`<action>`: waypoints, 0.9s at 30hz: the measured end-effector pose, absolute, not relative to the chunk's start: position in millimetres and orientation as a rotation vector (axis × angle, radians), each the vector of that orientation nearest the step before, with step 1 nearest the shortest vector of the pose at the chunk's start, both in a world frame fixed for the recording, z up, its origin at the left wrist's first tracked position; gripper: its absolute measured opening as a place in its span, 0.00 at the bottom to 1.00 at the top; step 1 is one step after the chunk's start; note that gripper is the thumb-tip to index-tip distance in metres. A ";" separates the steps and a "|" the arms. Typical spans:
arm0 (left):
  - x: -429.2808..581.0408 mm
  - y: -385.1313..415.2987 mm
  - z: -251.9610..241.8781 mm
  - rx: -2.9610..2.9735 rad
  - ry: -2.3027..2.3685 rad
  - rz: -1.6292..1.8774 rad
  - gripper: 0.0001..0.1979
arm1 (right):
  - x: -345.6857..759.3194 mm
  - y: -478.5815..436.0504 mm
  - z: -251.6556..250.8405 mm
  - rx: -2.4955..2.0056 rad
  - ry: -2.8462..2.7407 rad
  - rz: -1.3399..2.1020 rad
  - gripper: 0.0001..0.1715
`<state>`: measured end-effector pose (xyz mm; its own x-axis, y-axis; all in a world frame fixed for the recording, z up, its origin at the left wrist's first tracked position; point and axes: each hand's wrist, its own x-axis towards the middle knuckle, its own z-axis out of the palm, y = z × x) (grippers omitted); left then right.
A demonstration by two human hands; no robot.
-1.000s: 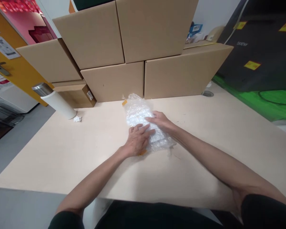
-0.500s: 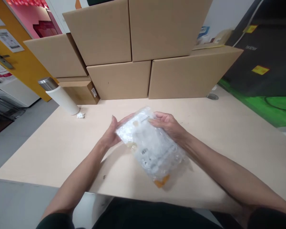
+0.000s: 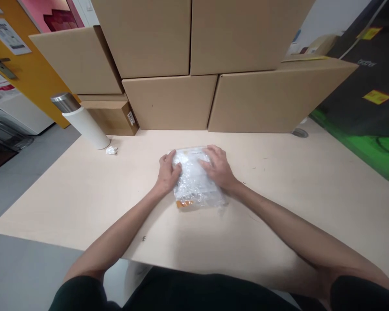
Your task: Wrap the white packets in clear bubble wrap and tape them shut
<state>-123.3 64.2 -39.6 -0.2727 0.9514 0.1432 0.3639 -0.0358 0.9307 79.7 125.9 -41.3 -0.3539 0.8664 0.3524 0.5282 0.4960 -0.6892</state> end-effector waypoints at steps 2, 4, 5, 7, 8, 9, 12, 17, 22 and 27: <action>-129.8 62.6 -38.9 1.600 1.815 1.140 0.35 | 84.5 122.3 -43.2 -1.098 -2.216 0.565 0.34; -138.1 59.9 -34.3 1.742 1.839 0.923 0.42 | 90.1 120.3 -43.1 -1.098 -2.353 0.570 0.42; -142.4 58.6 -31.2 1.789 1.815 0.812 0.47 | 93.1 120.5 -42.5 -1.106 -2.406 0.582 0.45; -150.3 57.0 -25.5 1.853 1.746 0.630 0.57 | 98.8 122.8 -40.8 -1.103 -2.495 0.625 0.50; -153.4 56.8 -23.5 1.878 1.719 0.570 0.60 | 101.3 124.4 -40.0 -1.090 -2.534 0.645 0.51; -155.9 57.1 -22.3 1.900 1.702 0.531 0.61 | 103.3 126.1 -39.4 -1.076 -2.566 0.659 0.53; -159.3 59.4 -23.0 1.948 1.689 0.482 0.63 | 106.4 128.8 -39.8 -1.058 -2.620 0.670 0.56; -157.8 61.9 -28.3 1.953 1.687 0.476 0.63 | 105.3 125.9 -41.8 -1.055 -2.637 0.649 0.55; -158.9 53.4 -21.5 1.991 1.709 0.482 0.63 | 109.1 127.2 -37.3 -1.077 -2.660 0.677 0.56; -166.2 48.7 -15.0 2.024 1.646 0.327 0.66 | 114.4 131.3 -34.5 -1.034 -2.745 0.740 0.65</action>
<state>-166.2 48.7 -15.0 0.2378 0.9628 -0.1281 0.8410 -0.1381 0.5232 114.4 131.3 -34.5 -0.7605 0.6465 -0.0614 0.5898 0.6480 -0.4819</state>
